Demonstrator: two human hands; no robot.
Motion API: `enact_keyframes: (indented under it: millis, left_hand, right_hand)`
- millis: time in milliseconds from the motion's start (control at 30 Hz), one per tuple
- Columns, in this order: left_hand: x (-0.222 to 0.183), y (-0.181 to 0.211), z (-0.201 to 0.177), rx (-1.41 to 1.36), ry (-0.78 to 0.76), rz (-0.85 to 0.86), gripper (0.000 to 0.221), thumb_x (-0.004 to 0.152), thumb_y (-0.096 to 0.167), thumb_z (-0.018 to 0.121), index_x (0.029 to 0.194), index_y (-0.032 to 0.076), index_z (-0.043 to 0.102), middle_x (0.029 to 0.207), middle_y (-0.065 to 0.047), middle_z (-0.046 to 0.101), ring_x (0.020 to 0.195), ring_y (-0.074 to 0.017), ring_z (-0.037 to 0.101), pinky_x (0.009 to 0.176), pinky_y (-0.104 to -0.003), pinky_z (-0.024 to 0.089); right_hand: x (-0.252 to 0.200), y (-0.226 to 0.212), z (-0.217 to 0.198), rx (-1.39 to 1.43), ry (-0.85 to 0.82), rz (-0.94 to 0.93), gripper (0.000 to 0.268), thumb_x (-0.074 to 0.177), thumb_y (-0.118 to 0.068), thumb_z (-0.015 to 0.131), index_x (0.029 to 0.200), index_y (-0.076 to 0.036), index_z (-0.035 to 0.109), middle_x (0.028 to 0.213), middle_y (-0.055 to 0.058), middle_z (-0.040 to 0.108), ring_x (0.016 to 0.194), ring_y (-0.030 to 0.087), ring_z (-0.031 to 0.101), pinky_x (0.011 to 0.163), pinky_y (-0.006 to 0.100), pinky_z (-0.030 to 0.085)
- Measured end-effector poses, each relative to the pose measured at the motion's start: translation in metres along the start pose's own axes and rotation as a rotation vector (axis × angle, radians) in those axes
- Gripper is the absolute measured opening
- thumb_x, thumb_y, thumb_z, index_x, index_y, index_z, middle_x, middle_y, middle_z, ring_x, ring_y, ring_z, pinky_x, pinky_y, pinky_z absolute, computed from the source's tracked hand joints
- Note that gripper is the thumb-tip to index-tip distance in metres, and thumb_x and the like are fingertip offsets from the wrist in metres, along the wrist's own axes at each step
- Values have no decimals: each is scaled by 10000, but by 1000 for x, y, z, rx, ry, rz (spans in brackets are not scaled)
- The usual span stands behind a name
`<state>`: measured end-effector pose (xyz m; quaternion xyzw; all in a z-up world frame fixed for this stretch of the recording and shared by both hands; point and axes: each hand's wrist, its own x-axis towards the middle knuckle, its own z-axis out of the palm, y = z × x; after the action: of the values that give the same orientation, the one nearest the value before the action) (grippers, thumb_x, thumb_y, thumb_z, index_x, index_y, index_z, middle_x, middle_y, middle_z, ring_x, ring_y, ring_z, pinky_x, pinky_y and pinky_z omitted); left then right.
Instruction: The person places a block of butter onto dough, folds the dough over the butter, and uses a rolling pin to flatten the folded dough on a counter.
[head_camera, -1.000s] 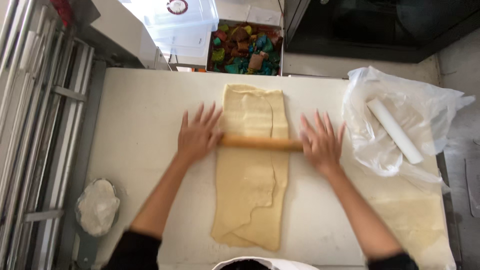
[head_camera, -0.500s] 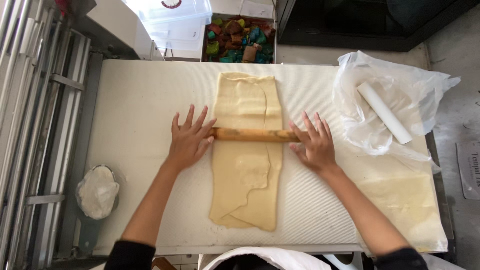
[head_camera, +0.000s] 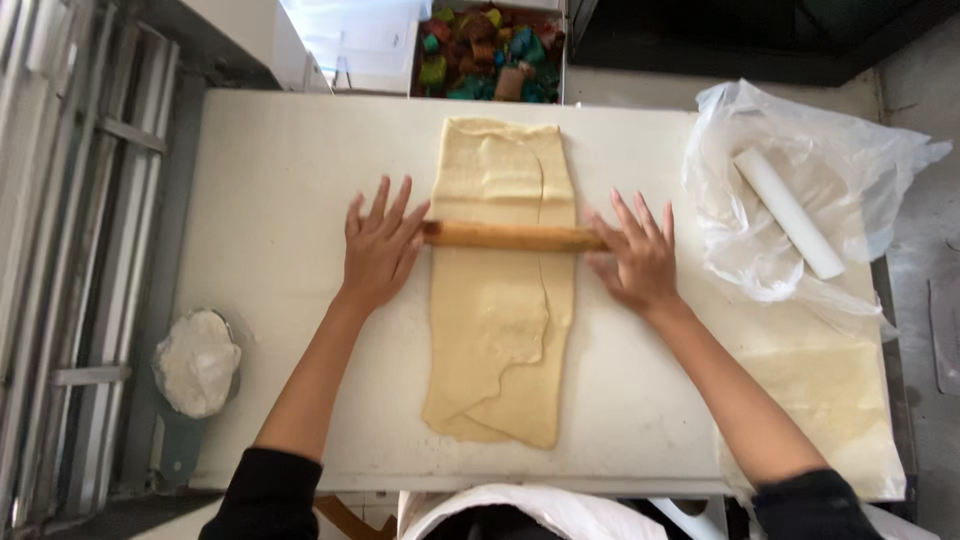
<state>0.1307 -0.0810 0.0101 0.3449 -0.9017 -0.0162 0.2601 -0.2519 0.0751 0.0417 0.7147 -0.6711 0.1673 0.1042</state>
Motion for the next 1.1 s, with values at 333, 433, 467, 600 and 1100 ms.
enact_keyframes:
  millis: [333, 433, 467, 600, 1100]
  left_hand:
    - [138, -66, 50, 231, -116, -172, 593, 1104, 451, 408, 1599, 124, 390, 1651, -108, 374, 1559, -318, 287, 1191, -696, 138]
    - [114, -55, 53, -4, -50, -119, 608, 1058, 430, 424, 1579, 117, 392, 1662, -146, 343, 1509, -387, 274, 1165, -629, 199]
    - [92, -49, 50, 5, -73, -93, 593, 1060, 417, 444, 1578, 131, 412, 1668, -133, 349, 1524, -377, 289, 1180, -623, 216]
    - [43, -26, 23, 34, 39, -3, 572, 1030, 430, 497, 1535, 163, 461, 1657, -122, 362, 1529, -397, 314, 1207, -612, 231]
    - [29, 11, -17, -15, 92, -89, 512, 1005, 424, 568, 1410, 114, 614, 1550, -137, 519, 1463, -330, 440, 1189, -537, 330]
  right_hand:
    - [128, 55, 30, -84, -87, 354, 645, 1110, -581, 136, 1525, -287, 532, 1735, 106, 292, 1640, 334, 150, 1277, 718, 84]
    - [98, 42, 27, 118, 26, 154, 713, 1118, -624, 180, 1611, -171, 425, 1710, 171, 256, 1565, 445, 150, 1233, 669, 151]
    - [75, 35, 26, 115, -3, 133, 680, 1091, -624, 226, 1583, -215, 455, 1698, 148, 284, 1563, 435, 186, 1234, 659, 174]
    - [32, 11, 18, -22, -45, 87, 614, 1015, -608, 360, 1530, -308, 510, 1669, 94, 346, 1532, 420, 284, 1223, 656, 195]
    - [14, -25, 2, 27, 67, 116, 686, 1052, -625, 312, 1526, -176, 524, 1646, 166, 375, 1504, 387, 349, 1223, 591, 206]
